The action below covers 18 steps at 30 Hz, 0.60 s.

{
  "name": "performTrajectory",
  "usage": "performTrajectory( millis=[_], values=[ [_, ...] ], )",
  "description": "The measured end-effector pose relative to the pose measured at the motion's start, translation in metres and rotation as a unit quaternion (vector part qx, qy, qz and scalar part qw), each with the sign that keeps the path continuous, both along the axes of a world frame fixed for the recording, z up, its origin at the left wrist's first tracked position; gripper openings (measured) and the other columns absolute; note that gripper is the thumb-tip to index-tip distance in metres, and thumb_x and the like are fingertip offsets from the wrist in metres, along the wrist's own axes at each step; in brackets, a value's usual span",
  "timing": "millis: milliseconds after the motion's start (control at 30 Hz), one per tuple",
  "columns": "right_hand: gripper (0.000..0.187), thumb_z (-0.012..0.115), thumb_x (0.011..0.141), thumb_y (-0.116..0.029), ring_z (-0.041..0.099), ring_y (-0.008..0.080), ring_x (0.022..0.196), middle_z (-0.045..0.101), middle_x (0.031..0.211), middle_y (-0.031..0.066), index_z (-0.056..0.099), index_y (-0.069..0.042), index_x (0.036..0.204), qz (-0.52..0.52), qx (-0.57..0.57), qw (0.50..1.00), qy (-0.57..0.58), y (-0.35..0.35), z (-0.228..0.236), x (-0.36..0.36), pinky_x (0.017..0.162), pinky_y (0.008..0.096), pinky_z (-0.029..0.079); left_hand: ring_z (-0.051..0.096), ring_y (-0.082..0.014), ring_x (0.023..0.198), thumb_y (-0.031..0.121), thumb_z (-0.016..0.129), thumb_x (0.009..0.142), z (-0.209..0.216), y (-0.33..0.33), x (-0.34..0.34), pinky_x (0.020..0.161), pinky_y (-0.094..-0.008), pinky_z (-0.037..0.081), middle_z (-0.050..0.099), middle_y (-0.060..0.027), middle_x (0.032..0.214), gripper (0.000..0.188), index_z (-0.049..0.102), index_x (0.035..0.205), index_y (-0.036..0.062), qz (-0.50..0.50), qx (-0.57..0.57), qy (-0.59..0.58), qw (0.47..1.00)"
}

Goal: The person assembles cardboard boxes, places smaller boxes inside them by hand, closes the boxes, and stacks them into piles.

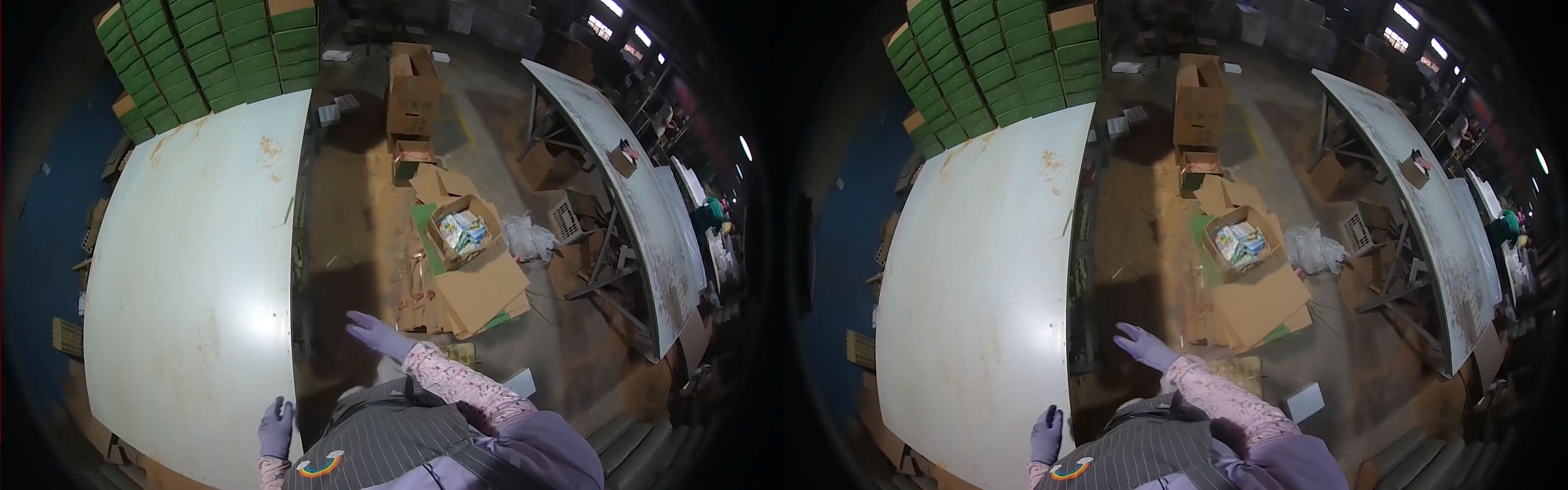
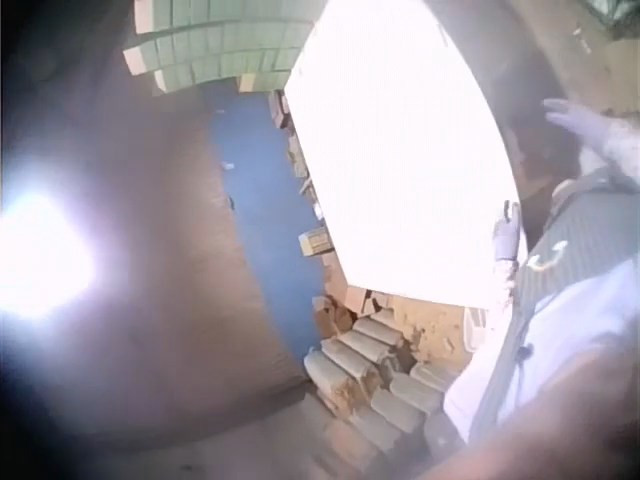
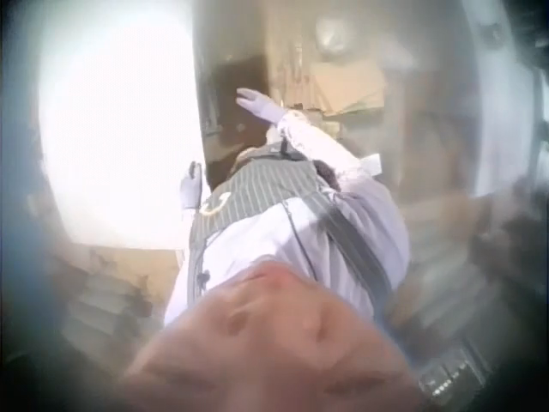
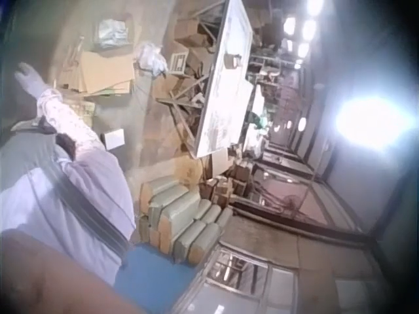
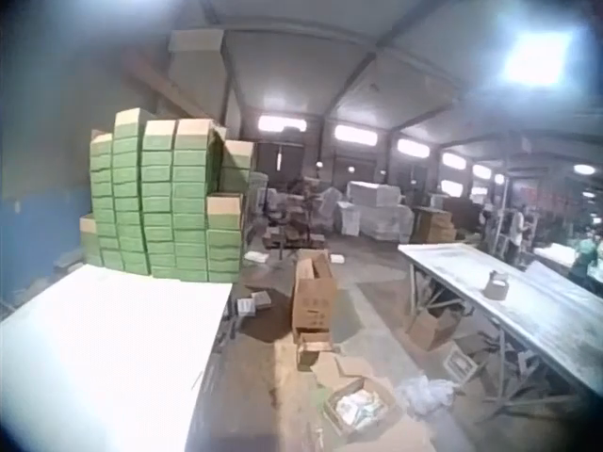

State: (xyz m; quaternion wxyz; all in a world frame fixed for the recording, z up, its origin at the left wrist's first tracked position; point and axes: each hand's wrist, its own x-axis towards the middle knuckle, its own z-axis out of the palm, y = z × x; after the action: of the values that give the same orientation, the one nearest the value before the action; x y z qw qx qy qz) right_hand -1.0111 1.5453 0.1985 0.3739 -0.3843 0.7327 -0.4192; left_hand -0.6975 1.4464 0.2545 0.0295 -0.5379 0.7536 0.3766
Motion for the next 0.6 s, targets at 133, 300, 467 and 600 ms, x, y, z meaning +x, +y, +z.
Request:
performTrajectory(
  millis=[133,300,467,600],
  values=[
    [0.056,0.052,0.094,-0.037,0.045,0.0258,0.125,0.047,0.135,0.0163,0.039,-0.005,0.138,0.022,-0.129,0.990,-0.054,-0.124,0.069,-0.090,0.105,0.0312,0.034,0.055,-0.0332,0.111,0.035,0.055,0.089,-0.002,-0.041,-0.152,0.091,-0.0378,0.045,0.058,-0.0168,0.119,0.045,0.054,0.122,0.0038,-0.166,-0.036,0.089,0.981],
    [0.057,0.056,0.093,-0.031,0.047,0.0171,0.120,0.048,0.135,0.0127,0.037,-0.004,0.140,-0.060,-0.230,0.931,-0.279,-0.268,0.025,-0.206,0.103,0.0283,0.035,0.056,-0.0329,0.111,0.030,0.058,0.088,-0.034,-0.147,-0.272,0.093,-0.0396,0.044,0.057,-0.0184,0.122,0.047,0.052,0.126,0.0032,-0.195,-0.025,0.090,0.976],
    [0.054,0.052,0.092,-0.043,0.053,0.0195,0.110,0.058,0.123,0.0091,0.049,-0.003,0.129,-0.238,-0.119,0.950,-0.166,-0.273,-0.013,-0.364,0.094,0.0284,0.039,0.040,-0.0381,0.127,0.044,0.050,0.091,-0.016,-0.252,-0.426,0.105,-0.0401,0.033,0.042,-0.0261,0.136,0.066,0.035,0.139,0.0003,-0.333,0.000,0.065,0.941],
    [0.043,0.051,0.094,-0.037,0.050,0.0132,0.087,0.059,0.097,0.0045,0.056,0.000,0.117,-0.424,-0.099,0.867,-0.241,-0.244,-0.055,-0.448,0.079,0.0299,0.042,0.041,-0.0388,0.125,0.029,0.056,0.092,-0.008,-0.325,-0.566,0.105,-0.0391,0.034,0.043,-0.0272,0.135,0.058,0.038,0.135,-0.0054,-0.440,-0.023,0.152,0.885]
  ],
)
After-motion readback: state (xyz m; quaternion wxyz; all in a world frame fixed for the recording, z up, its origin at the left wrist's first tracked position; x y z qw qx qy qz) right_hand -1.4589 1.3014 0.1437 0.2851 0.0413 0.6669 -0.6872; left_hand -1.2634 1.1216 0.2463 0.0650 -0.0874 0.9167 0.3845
